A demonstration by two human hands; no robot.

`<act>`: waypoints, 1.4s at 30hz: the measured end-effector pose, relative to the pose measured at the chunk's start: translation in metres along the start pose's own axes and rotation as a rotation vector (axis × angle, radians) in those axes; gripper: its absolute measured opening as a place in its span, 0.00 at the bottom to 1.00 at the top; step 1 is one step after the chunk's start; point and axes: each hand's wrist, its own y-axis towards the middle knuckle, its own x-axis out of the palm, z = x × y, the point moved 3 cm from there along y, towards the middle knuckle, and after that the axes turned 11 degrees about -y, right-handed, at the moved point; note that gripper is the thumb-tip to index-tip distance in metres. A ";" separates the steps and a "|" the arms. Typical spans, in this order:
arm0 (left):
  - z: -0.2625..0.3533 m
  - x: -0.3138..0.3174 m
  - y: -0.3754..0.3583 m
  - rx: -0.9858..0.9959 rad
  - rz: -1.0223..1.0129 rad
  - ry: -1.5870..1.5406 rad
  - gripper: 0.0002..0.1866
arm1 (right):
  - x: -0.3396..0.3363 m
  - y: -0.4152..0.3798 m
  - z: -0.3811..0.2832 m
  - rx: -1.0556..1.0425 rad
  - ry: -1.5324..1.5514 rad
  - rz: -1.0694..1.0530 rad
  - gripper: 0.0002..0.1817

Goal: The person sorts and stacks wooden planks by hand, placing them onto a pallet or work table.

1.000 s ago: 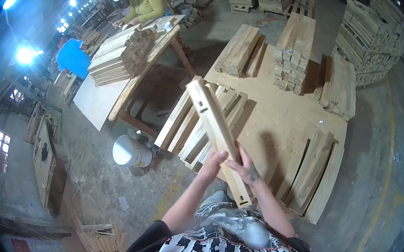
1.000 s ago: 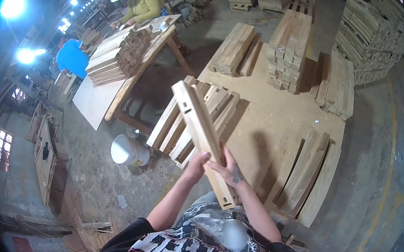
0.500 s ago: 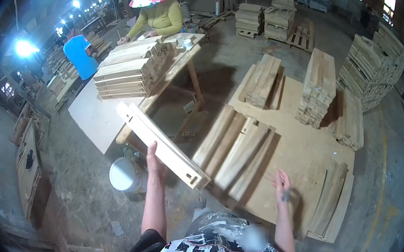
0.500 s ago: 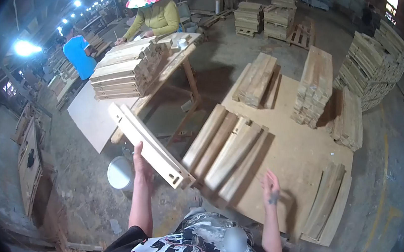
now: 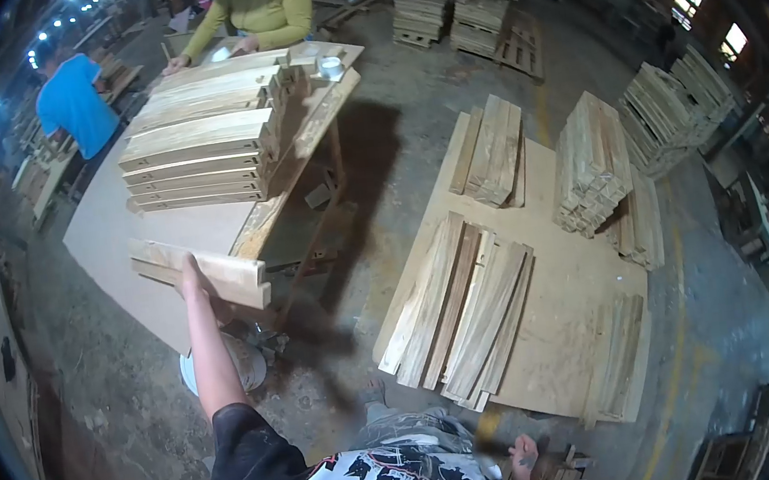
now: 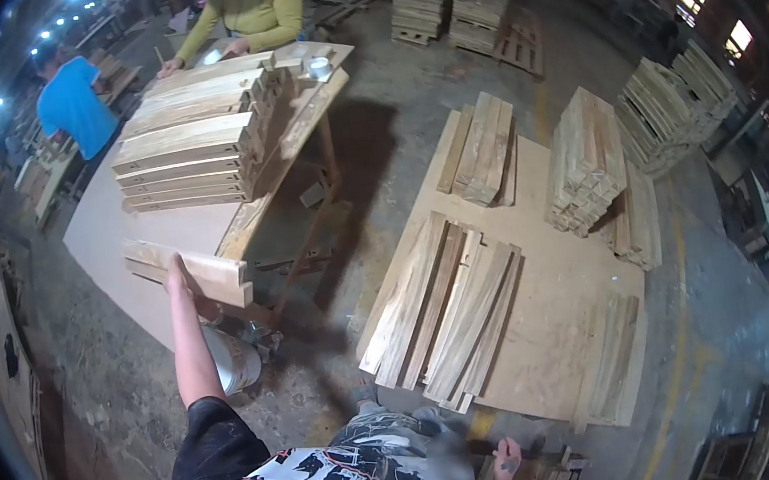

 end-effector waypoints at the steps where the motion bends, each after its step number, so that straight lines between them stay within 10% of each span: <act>1: -0.004 0.006 0.012 -0.042 0.039 0.074 0.48 | -0.003 -0.018 0.010 -0.057 -0.147 -0.080 0.23; 6: 0.049 0.057 -0.011 -0.071 -0.100 0.310 0.47 | 0.010 -0.092 0.010 0.128 -0.114 -0.327 0.27; 10: 0.001 0.079 -0.044 0.493 -0.108 0.631 0.54 | 0.033 -0.116 -0.030 0.417 0.297 -0.467 0.31; 20: 0.012 0.108 -0.013 0.288 -0.413 0.560 0.54 | 0.046 -0.110 -0.071 0.610 0.739 -0.631 0.39; 22: 0.004 0.095 -0.039 0.758 -0.189 0.749 0.48 | 0.051 -0.091 -0.032 0.563 0.825 -0.665 0.38; 30: -0.061 0.043 -0.409 0.469 -0.747 0.423 0.25 | 0.000 -0.018 -0.067 0.239 -0.009 -0.221 0.34; 35: -0.080 0.052 -0.579 0.541 -1.169 0.504 0.22 | -0.022 0.045 -0.037 0.181 0.096 -0.392 0.31; 42: -0.175 0.072 -0.665 0.753 -0.978 1.154 0.34 | -0.132 0.112 0.052 0.046 0.254 -0.511 0.24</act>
